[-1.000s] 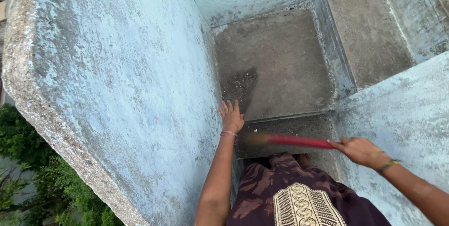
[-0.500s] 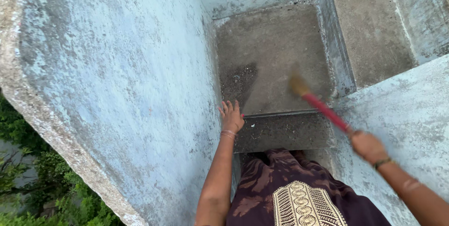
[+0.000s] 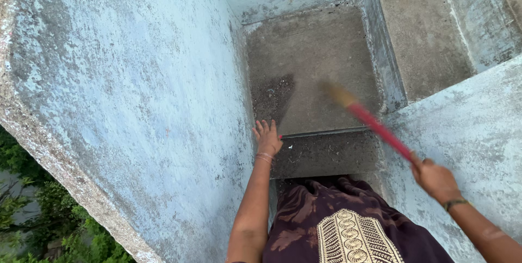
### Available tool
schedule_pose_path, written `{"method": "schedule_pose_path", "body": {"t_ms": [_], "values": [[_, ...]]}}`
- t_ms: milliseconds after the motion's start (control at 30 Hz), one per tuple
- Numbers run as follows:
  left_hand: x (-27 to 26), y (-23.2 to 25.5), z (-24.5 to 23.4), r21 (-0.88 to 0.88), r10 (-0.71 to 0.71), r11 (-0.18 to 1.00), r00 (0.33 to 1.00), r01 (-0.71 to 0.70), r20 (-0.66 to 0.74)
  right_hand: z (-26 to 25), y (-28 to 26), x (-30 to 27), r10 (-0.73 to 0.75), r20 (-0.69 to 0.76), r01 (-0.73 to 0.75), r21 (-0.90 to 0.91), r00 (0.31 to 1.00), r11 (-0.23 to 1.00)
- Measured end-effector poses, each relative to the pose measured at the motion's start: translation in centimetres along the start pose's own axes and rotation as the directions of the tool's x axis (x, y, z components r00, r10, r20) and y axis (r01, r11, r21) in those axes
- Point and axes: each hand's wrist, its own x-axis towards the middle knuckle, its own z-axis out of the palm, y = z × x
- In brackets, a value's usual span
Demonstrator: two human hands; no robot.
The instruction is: The person sweeps dirt and debris from concrete stairs using a small hand broom.
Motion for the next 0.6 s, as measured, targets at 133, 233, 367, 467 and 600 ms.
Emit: {"method": "schedule_pose_path", "body": {"t_ms": [133, 233, 367, 467, 600], "values": [[0.0, 0.6, 0.5, -0.01, 0.024, 1.0, 1.0, -0.024, 0.006, 0.5, 0.2, 0.6, -0.028, -0.375, 0.028, -0.005, 0.927, 1.0], [-0.1, 0.5, 0.6, -0.023, 0.028, 0.999, 1.0, -0.028, -0.004, 3.3, -0.3, -2.6, -0.004, -0.026, 0.005, 0.008, 1.0, 1.0], [-0.3, 0.5, 0.6, -0.017, 0.028, 0.999, 1.0, -0.028, -0.01, 6.9, -1.6, -8.5, -0.318, -0.02, 0.318, -0.037, 0.948, 0.948], [0.0, 1.0, 0.4, -0.021, 0.029, 0.999, 0.999, -0.029, 0.018, 7.0, -2.1, -9.5, -0.37, -0.091, 0.369, -0.029, 0.924, 0.929], [0.0, 2.1, 0.2, -0.02, 0.069, 0.997, 0.997, -0.07, -0.03, 4.5, -2.6, -6.0, -0.156, -0.135, 0.147, -0.071, 0.978, 0.987]]}}
